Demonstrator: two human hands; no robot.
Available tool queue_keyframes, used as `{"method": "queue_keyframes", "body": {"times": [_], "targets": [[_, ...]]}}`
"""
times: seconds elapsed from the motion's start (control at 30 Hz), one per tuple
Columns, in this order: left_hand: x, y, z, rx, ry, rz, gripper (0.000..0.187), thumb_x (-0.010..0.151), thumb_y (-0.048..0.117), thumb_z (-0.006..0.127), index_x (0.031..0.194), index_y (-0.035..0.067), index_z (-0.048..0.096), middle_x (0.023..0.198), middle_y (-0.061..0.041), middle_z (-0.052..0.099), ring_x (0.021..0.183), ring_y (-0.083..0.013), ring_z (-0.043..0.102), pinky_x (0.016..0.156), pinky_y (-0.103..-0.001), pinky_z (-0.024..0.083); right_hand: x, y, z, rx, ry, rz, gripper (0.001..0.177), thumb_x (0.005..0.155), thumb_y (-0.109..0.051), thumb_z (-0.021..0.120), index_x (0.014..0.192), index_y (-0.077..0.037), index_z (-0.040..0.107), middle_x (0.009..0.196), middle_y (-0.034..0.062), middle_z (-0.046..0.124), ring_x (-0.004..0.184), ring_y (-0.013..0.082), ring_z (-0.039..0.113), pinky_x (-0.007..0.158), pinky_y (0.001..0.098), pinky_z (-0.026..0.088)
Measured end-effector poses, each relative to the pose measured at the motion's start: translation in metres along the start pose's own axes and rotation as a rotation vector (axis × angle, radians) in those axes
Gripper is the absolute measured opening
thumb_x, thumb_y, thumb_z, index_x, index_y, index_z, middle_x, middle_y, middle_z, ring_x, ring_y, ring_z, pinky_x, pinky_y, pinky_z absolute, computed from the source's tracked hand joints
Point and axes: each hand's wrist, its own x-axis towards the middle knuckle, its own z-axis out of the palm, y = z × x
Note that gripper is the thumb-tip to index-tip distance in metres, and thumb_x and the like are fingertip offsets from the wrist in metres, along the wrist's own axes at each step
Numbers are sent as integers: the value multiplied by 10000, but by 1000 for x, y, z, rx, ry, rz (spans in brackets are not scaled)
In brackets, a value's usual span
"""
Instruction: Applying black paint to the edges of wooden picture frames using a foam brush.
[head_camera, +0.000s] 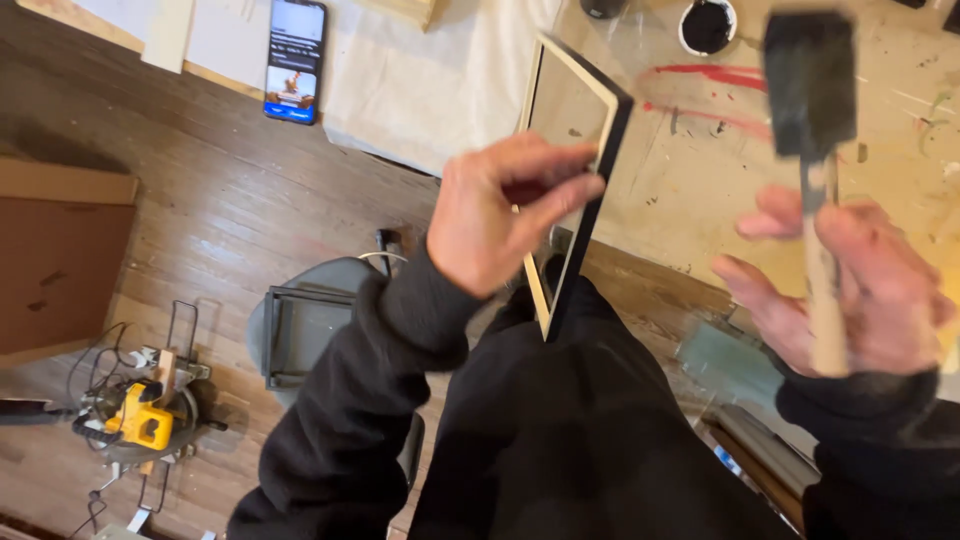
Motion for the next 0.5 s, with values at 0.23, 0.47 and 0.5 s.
{"method": "queue_keyframes", "body": {"times": [0.23, 0.47, 0.5], "targets": [[64, -62, -3, -337, -119, -170, 278, 927, 127, 809, 1154, -22, 750, 933, -89, 794, 754, -113, 756, 709, -262, 674, 15, 19, 49, 11, 149, 56, 1040, 803, 20, 930, 1592, -25, 253, 1565, 219, 471, 1461, 305, 517, 985, 425, 649], [113, -108, 22, -556, -211, -240, 230, 881, 51, 834, 1055, -17, 699, 865, -62, 745, 739, -111, 743, 658, -257, 661, 20, 44, 74, -39, 146, 88, 1119, 822, 27, 967, 1661, -79, 234, 1685, 129, 314, 1513, 297, 470, 1094, 428, 589], [120, -111, 27, -581, -225, -257, 207, 883, 39, 836, 1032, -19, 705, 845, -70, 745, 717, -117, 737, 636, -254, 640, 22, 46, 76, 10, 135, 155, 1130, 857, 18, 971, 1682, -95, 208, 1702, 128, 317, 1513, 280, 457, 1163, 422, 586]]}}
